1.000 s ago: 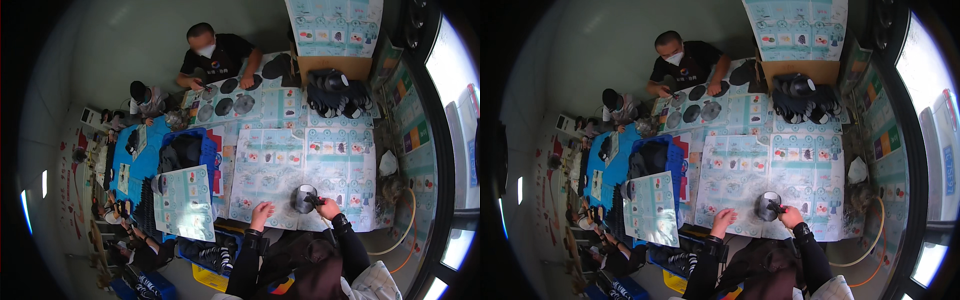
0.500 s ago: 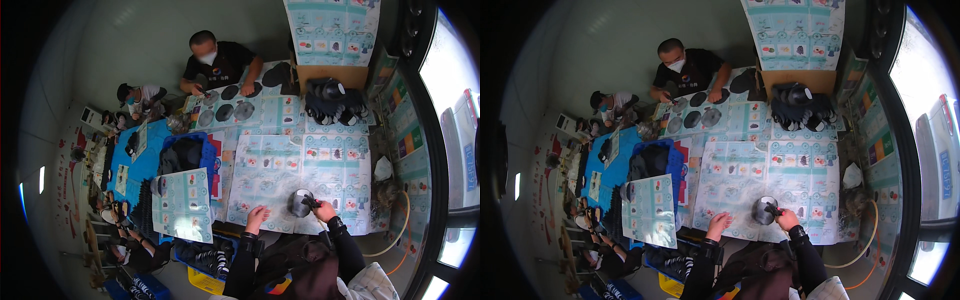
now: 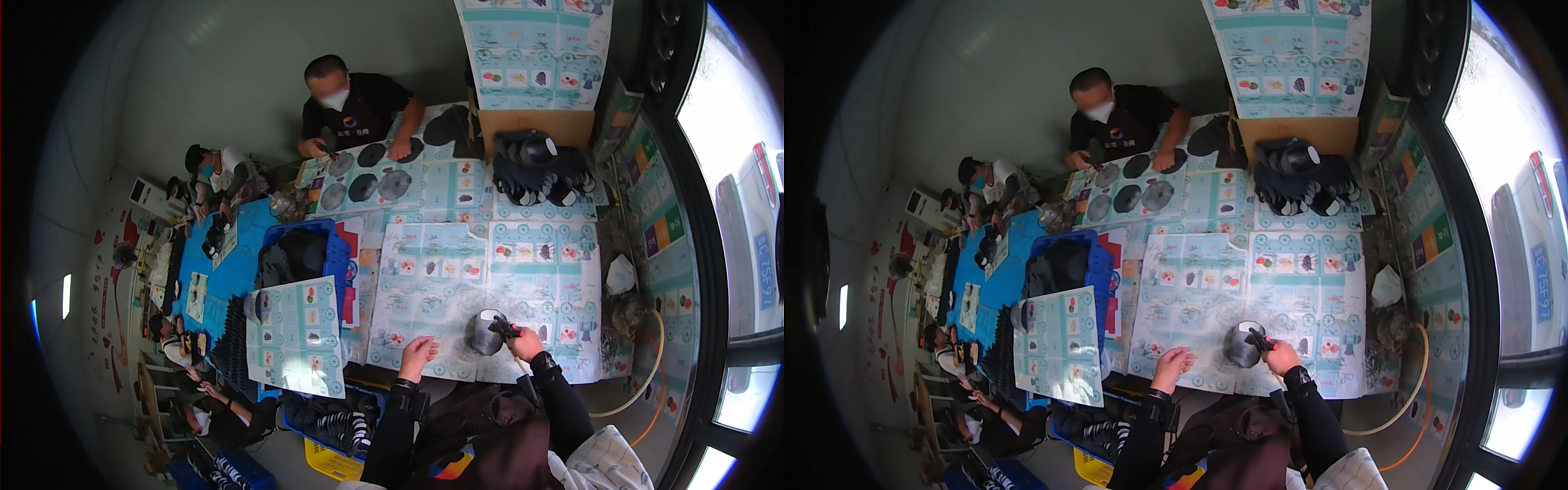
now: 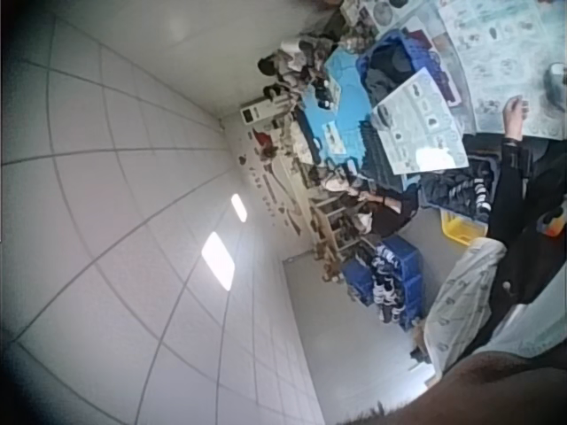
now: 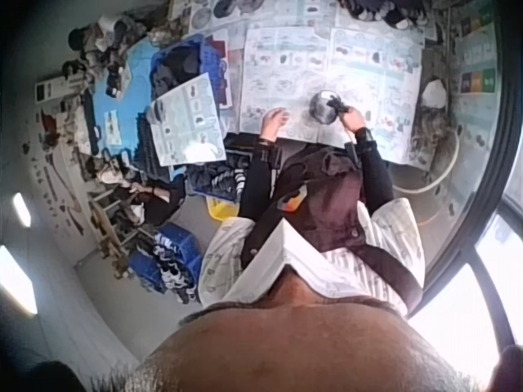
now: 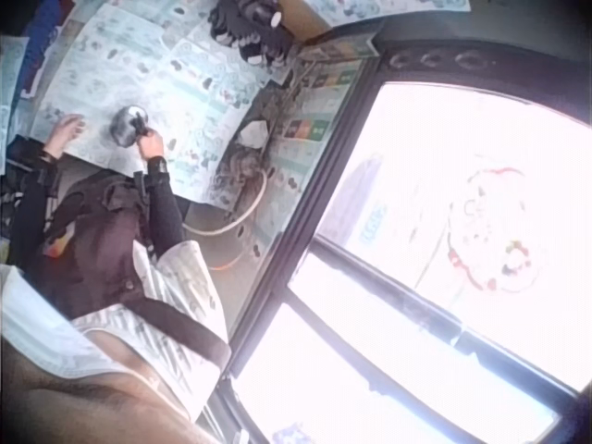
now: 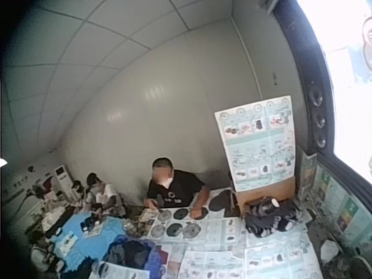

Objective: Pressing and assembling shoe components using a handheld press tool.

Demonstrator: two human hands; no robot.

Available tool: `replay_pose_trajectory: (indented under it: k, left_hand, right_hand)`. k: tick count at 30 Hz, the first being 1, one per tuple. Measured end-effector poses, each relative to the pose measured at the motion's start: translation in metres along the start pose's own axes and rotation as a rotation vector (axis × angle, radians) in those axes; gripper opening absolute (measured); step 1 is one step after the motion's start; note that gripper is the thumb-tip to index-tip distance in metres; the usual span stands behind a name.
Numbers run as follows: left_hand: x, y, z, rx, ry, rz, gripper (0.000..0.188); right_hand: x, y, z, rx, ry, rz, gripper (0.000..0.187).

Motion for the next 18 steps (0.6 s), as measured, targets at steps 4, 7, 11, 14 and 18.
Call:
replay_pose_trajectory:
  k: [4, 7, 11, 14, 18]
  left_hand:
    - [0.004, -0.006, 0.003, 0.002, -0.002, 0.004, 0.022]
    - [-0.002, 0.0, 0.005, 0.0, -0.014, 0.007, 0.026]
    - [-0.001, 0.0, 0.01, -0.03, -0.023, 0.032, 0.024]
    - [0.003, 0.002, 0.008, -0.008, -0.029, 0.042, 0.025]
    - [0.006, 0.002, 0.011, -0.011, -0.036, 0.047, 0.026]
  right_hand:
    - [0.008, 0.001, -0.002, 0.069, -0.133, -0.017, 0.024]
    - [0.02, 0.002, 0.0, 0.136, -0.031, 0.021, 0.024]
    - [0.014, -0.006, 0.001, 0.026, -0.114, 0.009, 0.024]
    - [0.011, -0.006, 0.004, 0.011, -0.17, -0.009, 0.023]
    - [0.014, -0.008, -0.001, 0.109, -0.122, 0.027, 0.024]
Point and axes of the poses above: each hand's wrist, its own y-axis away from the middle knuckle, its own z-axis out of the back of the hand, x = y × z, the point moved 6 cm from there along -y, towards the middle knuckle, and after that the axes turned 3 degrees about x, right-handed, at the moved point
